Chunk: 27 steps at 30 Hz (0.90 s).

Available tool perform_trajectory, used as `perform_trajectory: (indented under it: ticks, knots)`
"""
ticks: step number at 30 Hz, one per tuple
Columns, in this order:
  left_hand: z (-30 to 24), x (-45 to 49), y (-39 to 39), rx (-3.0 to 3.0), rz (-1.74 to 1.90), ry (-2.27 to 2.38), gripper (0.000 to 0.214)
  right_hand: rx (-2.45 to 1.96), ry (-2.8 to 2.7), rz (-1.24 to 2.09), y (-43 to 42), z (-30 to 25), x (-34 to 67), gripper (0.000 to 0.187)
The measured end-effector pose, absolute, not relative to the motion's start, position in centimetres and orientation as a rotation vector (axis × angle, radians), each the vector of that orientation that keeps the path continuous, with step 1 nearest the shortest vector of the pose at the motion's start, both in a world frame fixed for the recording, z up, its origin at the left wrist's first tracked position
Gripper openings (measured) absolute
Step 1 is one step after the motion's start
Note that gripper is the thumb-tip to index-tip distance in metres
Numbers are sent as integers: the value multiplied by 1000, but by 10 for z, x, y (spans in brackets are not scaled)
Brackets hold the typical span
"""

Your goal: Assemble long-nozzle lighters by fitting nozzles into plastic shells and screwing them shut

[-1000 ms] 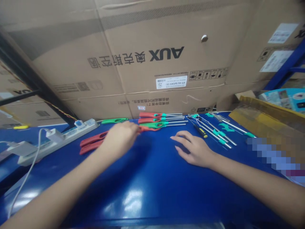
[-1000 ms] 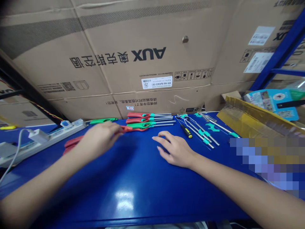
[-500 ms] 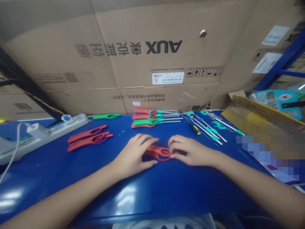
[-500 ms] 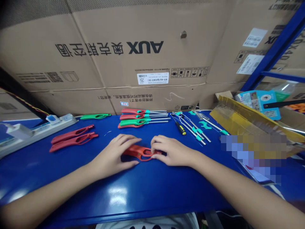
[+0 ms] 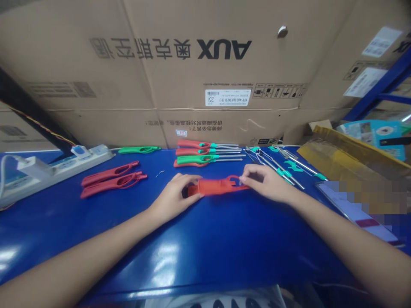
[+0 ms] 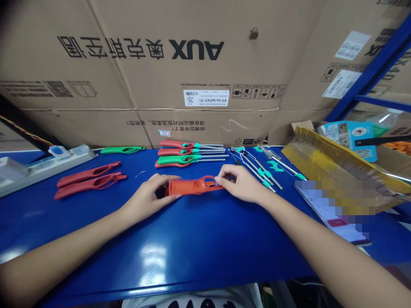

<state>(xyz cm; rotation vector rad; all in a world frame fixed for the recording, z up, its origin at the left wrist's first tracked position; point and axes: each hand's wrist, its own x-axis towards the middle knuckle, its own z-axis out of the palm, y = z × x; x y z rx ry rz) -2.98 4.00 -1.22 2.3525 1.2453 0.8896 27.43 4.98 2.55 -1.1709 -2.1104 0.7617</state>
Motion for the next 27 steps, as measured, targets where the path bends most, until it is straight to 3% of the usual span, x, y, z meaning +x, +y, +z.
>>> perform_trajectory:
  ticks: [4,9,14,18,27]
  knots:
    - [-13,-30,41,2304,882,1232,44,-1160,-2482,500,37,22,266,24]
    - [-4,-27,34,2408,974,1170,28,-1281,-2543,107,38,21,266,41]
    - [6,-22,19,2571,748,1027,30,-1780,-2269,-171,61,35,298,22]
    - [3,-21,16,2586,622,996,32,-2257,-2058,-183,83,34,332,23]
    - [1,-24,21,2561,641,1049,35,-2286,-2029,-105,106,16,356,14]
